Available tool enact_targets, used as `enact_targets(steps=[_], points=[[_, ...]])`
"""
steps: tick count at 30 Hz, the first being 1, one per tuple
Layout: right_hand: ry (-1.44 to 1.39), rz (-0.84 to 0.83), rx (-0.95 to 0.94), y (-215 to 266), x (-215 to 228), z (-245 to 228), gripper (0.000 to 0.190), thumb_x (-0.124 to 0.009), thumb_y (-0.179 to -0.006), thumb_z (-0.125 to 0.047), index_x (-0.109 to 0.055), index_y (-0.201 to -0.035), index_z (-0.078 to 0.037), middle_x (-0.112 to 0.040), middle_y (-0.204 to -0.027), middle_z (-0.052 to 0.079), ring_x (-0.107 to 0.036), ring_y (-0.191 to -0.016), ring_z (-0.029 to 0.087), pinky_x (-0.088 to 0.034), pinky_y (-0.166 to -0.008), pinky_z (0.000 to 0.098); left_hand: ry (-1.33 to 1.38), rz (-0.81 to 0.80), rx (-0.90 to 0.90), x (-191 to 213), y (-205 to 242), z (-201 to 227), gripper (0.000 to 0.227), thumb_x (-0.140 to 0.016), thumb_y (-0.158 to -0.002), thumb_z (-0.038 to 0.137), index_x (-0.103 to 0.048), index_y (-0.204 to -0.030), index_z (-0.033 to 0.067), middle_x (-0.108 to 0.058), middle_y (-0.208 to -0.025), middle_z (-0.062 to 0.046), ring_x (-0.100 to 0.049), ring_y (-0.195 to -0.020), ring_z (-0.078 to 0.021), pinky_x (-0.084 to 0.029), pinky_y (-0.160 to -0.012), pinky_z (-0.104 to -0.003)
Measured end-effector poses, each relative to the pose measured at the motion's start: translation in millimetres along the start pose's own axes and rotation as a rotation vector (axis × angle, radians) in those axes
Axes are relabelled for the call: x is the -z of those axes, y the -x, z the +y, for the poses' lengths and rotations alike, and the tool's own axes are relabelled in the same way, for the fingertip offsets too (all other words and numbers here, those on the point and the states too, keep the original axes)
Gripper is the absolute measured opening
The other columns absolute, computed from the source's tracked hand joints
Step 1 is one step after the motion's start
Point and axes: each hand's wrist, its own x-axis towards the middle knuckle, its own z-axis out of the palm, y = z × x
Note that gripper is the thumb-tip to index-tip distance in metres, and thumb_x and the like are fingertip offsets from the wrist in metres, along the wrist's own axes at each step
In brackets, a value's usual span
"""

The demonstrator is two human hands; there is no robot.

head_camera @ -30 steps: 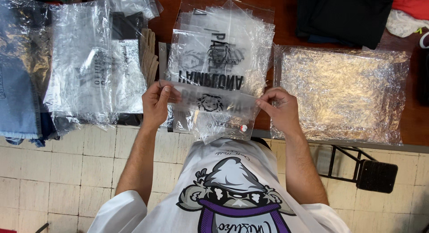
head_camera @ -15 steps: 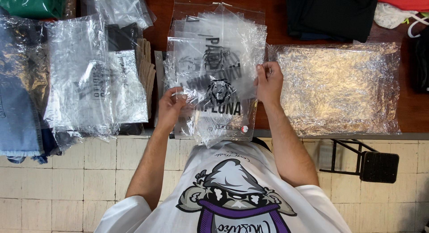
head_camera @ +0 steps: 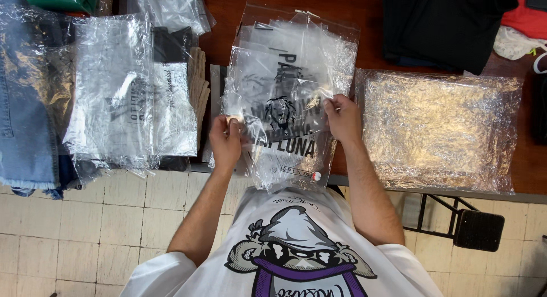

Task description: The person sorts through multiple plastic bags and clothing items on a wooden table, picking up individual bags and placing them into organized stacks.

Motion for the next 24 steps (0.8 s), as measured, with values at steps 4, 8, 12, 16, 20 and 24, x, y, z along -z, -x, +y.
enact_targets(steps=[4, 8, 12, 16, 20, 24], points=[[0.344, 0.247, 0.182, -14.4, -12.5, 51.0, 0.019, -0.095, -0.109, -0.028, -0.089, -0.118, -0.014, -0.072, -0.121, 0.017, -0.083, -0.117, 0.051, -0.066, -0.105, 0.0519, -0.108, 0.114, -0.127, -1.3, 27.9, 48.4, 0.026, -0.082, -0.116, 0.02, -0.075, -0.139, 0.0092, -0.083, -0.115, -0.017, -0.08, -0.094, -0.0281, -0.066, -0.078, -0.044], [0.423, 0.237, 0.048, -16.3, 0.1, 32.6, 0.021, -0.094, -0.109, -0.036, -0.09, -0.12, -0.019, -0.081, -0.115, 0.015, -0.084, -0.116, 0.05, -0.065, -0.103, 0.059, -0.321, 0.05, -0.127, -2.9, 28.6, 53.9, 0.05, -0.092, -0.106, 0.027, -0.072, -0.147, 0.0072, -0.078, -0.132, -0.019, -0.082, -0.109, -0.0378, -0.069, -0.093, -0.051], [0.302, 0.205, 0.026, -12.3, 22.0, 1.2, 0.023, -0.09, -0.11, -0.028, -0.083, -0.128, -0.015, -0.092, -0.111, 0.011, -0.087, -0.11, 0.043, -0.064, -0.096, 0.0539, -0.374, -0.009, 0.05, -6.2, 33.3, 78.9, 0.076, -0.097, -0.102, 0.043, -0.064, -0.162, 0.0095, -0.081, -0.146, -0.019, -0.082, -0.129, -0.0441, -0.069, -0.106, -0.057], [0.07, 0.132, -0.03, -20.2, 37.0, -2.7, 0.036, -0.085, -0.115, -0.023, -0.073, -0.147, -0.011, -0.09, -0.105, 0.014, -0.085, -0.094, 0.028, -0.064, -0.087, 0.0452, -0.131, -0.025, 0.179, -14.3, 27.1, 69.2, 0.078, -0.097, -0.105, 0.041, -0.058, -0.166, 0.0109, -0.088, -0.135, -0.013, -0.088, -0.116, -0.0249, -0.07, -0.094, -0.041], [-0.135, 0.038, -0.049, -25.0, 43.9, -2.6, 0.037, -0.083, -0.118, -0.014, -0.071, -0.152, -0.005, -0.086, -0.104, 0.011, -0.074, -0.085, 0.015, -0.059, -0.078, 0.0289, 0.253, -0.018, 0.324, -21.1, 32.6, 56.4, 0.075, -0.095, -0.101, 0.012, -0.057, -0.165, -0.0004, -0.087, -0.114, -0.012, -0.087, -0.091, -0.0188, -0.072, -0.073, -0.032], [-0.181, 0.0, 0.08, -13.3, 49.5, -25.2, 0.038, -0.083, -0.119, -0.014, -0.068, -0.153, -0.006, -0.084, -0.101, 0.015, -0.074, -0.09, 0.018, -0.061, -0.084, 0.0349, 0.33, 0.054, 0.089, -8.7, 58.2, 111.1, 0.035, -0.079, -0.108, -0.008, -0.082, -0.141, 0.0021, -0.08, -0.095, -0.008, -0.07, -0.072, -0.0093, -0.055, -0.059, -0.022]])
